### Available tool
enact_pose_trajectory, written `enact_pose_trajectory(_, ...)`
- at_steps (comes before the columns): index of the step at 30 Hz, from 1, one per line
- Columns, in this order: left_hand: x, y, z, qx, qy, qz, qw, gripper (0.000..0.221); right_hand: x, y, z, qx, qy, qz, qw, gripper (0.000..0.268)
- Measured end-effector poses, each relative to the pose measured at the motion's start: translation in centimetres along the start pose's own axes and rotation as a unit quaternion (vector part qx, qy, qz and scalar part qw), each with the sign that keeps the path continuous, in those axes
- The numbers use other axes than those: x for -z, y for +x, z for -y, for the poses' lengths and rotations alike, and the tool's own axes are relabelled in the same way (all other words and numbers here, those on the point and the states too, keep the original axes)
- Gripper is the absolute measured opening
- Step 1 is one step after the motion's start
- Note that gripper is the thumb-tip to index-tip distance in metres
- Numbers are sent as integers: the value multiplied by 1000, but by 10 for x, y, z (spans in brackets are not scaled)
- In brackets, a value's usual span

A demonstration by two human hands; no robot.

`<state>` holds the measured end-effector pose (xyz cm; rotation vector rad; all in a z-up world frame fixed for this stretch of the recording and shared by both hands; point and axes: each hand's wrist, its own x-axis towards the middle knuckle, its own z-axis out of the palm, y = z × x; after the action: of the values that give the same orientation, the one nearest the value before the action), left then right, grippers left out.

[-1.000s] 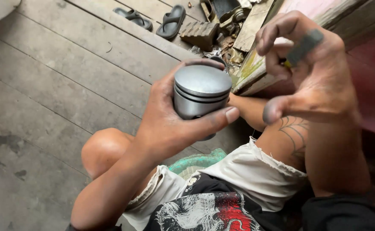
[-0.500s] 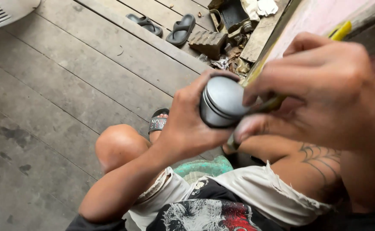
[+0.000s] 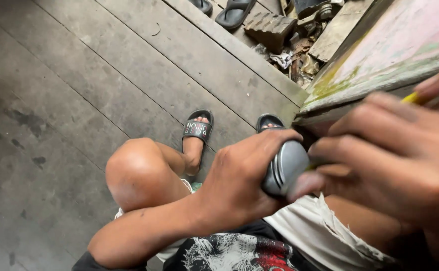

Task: Manually sanding the surface of a motorcycle engine piston using an abrasive block to smooth it.

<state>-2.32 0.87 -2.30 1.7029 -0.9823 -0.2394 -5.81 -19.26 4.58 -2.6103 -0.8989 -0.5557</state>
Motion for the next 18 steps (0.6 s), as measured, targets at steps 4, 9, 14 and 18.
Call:
enact_pose_trajectory(4,2,-4,8,-10,155,7,988,57,-12,-2,8,-28,84,25,996,33)
enact_pose_trajectory(9,2,-2,7,-30,264,-26,964,46,-17,-17,-7,-81,48,13,995,32)
enact_pose_trajectory(14,-7,2,11,-57,326,-18,943,57,15,-30,-7,-82,26,179,980,39)
enact_pose_trajectory(18,-15,8,8,-62,353,-40,933,29,-15,-43,-15,-103,36,32,994,41)
